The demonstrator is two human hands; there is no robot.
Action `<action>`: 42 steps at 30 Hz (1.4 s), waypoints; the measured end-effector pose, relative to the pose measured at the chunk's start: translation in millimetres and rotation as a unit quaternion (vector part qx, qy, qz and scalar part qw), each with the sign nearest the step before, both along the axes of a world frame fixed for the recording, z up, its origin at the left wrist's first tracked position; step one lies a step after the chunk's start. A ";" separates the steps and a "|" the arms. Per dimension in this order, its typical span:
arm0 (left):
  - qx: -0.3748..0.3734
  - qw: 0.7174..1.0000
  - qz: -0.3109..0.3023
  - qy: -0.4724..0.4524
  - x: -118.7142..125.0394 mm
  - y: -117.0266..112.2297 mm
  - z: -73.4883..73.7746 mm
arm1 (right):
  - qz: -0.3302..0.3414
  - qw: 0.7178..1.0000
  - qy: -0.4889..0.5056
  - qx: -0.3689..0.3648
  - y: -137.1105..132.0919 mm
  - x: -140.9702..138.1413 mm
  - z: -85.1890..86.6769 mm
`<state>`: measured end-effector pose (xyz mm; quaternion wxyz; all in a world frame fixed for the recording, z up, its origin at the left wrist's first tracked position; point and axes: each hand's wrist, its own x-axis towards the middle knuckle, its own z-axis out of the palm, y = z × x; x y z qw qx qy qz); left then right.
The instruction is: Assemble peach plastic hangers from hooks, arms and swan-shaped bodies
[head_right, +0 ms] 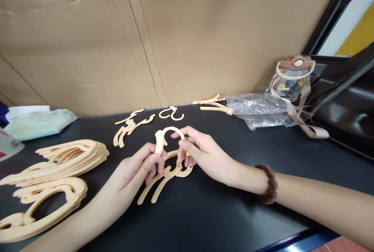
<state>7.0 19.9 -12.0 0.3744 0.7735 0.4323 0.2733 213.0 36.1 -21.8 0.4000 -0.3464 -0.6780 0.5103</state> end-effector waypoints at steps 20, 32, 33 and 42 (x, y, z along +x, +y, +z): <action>0.220 0.970 -0.060 0.084 -6.0 -6.5 3.0 | -0.053 0.985 -0.127 0.103 4.4 2.0 0.4; 0.190 0.968 -0.051 0.158 -2.7 0.6 -7.1 | -0.003 0.997 -0.057 0.056 2.8 0.0 -1.7; 0.170 0.969 -0.046 0.172 -2.0 0.5 -6.4 | -0.002 0.998 -0.050 0.047 3.0 -0.4 -1.3; 0.198 0.958 -0.055 0.202 -1.1 -1.9 -6.6 | 0.061 0.988 0.063 -0.129 6.7 -0.3 -3.4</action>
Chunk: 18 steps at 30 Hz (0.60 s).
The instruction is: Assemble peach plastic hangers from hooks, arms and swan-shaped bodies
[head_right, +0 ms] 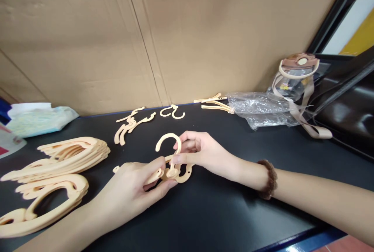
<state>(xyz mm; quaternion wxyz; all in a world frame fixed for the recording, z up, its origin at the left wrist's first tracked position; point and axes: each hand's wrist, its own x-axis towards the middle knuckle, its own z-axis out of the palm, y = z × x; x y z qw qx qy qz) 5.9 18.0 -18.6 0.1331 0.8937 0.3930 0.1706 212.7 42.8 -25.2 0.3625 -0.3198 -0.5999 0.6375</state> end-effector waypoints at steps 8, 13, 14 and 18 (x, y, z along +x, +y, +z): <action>0.044 0.996 -0.049 -0.053 -0.8 -0.3 -1.1 | 0.048 0.994 0.061 -0.072 -2.2 0.9 1.8; 0.066 0.994 -0.067 -0.051 -2.2 -0.9 -3.8 | 0.079 0.990 0.071 -0.092 -1.1 3.1 0.3; 0.072 0.994 -0.071 -0.052 -2.1 -0.6 -4.4 | 0.082 0.990 0.070 -0.093 -1.1 3.2 0.4; 0.102 0.988 -0.080 -0.084 0.6 0.0 -5.6 | 0.078 0.991 0.058 -0.093 -1.6 1.4 2.2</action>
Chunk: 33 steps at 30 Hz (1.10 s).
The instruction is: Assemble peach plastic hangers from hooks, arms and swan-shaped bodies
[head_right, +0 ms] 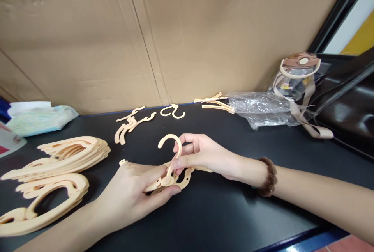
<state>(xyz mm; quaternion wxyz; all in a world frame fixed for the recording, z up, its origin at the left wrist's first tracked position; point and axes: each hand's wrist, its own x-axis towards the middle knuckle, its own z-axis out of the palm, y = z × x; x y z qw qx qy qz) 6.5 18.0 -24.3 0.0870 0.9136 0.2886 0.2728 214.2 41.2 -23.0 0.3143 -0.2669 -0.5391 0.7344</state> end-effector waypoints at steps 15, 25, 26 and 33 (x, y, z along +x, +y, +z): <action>0.097 0.994 0.040 -0.036 11.4 -8.8 2.8 | -0.013 0.992 -0.092 0.090 -2.9 -6.5 5.4; 0.247 0.967 0.055 0.017 10.0 -6.8 11.5 | -0.003 0.982 -0.142 0.128 -2.3 -4.9 4.8; 0.254 0.965 0.055 0.022 9.7 -6.6 11.9 | -0.001 0.982 -0.140 0.127 -2.3 -5.0 4.5; 0.274 0.959 0.056 0.043 7.8 -7.2 13.0 | 0.005 0.982 -0.146 0.118 -2.7 -4.7 2.9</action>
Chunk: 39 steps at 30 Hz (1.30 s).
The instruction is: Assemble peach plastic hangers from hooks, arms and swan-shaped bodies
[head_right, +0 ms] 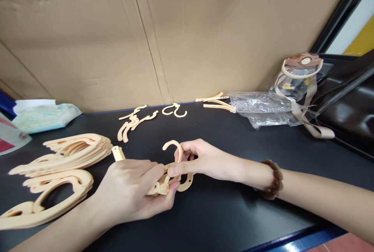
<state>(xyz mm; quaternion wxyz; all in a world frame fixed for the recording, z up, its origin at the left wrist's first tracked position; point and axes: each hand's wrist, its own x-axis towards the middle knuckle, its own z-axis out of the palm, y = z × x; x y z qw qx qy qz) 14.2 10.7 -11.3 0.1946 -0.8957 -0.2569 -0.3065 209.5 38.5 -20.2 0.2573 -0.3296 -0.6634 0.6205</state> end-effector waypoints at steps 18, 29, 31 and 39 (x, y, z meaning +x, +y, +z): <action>0.066 0.992 0.040 0.096 -2.1 3.9 1.5 | -0.005 1.000 -0.022 0.015 -0.8 0.1 1.3; 0.059 0.988 0.102 0.097 -0.6 4.9 3.9 | -0.034 0.995 -0.030 0.086 -2.6 0.7 2.5; 0.050 0.988 0.107 0.101 -1.0 5.4 3.2 | -0.041 0.993 -0.044 0.100 -3.5 0.4 3.5; 0.022 0.986 0.115 0.115 0.2 8.0 -3.9 | -0.070 0.982 -0.075 0.156 -5.8 -0.3 2.1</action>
